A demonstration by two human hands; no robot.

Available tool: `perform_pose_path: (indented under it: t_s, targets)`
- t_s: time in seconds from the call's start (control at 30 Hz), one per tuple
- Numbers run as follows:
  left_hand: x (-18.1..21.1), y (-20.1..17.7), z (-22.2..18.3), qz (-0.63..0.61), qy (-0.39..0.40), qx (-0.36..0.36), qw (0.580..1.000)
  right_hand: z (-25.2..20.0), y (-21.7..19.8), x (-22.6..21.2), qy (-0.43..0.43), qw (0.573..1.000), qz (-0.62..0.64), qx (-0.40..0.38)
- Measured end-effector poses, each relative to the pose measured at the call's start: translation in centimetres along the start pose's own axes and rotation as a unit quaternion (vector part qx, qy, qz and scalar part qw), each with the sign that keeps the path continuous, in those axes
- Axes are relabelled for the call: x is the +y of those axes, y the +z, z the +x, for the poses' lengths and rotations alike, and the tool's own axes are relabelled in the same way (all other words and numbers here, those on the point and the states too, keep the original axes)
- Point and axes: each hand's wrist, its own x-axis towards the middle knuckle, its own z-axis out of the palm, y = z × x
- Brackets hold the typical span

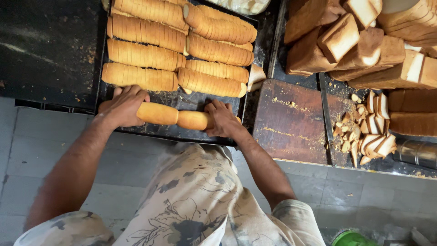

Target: The person slices a long loaf of bread into pieces using a large knife on a wooden board, then arranges the sliced pieces back into the loaf shape and places them onto a metal tray.

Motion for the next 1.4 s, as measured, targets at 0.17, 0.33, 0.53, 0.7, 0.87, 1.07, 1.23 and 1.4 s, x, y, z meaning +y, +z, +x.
perform_pose_path:
  t_s: [0.17,0.33,0.53,0.7,0.87,1.07,1.23,1.4]
  targets:
    - [0.4,-0.9,-0.1,0.046,0.010,-0.015,0.999,-0.1,0.2,0.2,-0.020,1.000,0.003,0.019]
    - [0.5,-0.8,0.1,0.027,-0.006,-0.033,0.999,0.0,0.2,0.4,-0.020,0.999,0.014,0.022]
    - [0.9,-0.6,-0.4,0.026,-0.002,-0.045,0.999,-0.3,0.0,-0.9,-0.013,1.000,-0.008,0.000]
    - [1.8,-1.2,-0.8,0.049,0.039,-0.030,0.998,-0.9,-0.8,-1.8,0.020,0.999,0.025,-0.031]
    - [4.0,-4.5,-1.7,-0.044,-0.030,-0.057,0.997,-3.5,-3.0,-3.1,0.012,0.997,0.064,0.041]
    - [7.9,-9.2,-1.0,-0.107,0.012,-0.059,0.992,-8.5,-5.4,-1.0,-0.025,0.978,0.160,0.128]
    - [11.5,-6.6,2.8,-0.382,0.137,-0.032,0.913,-12.8,-3.4,1.1,0.044,0.825,0.531,0.190]
    - [21.8,1.0,6.8,-0.684,0.145,-0.074,0.711,-12.5,-0.6,0.9,0.051,0.648,0.687,0.325]
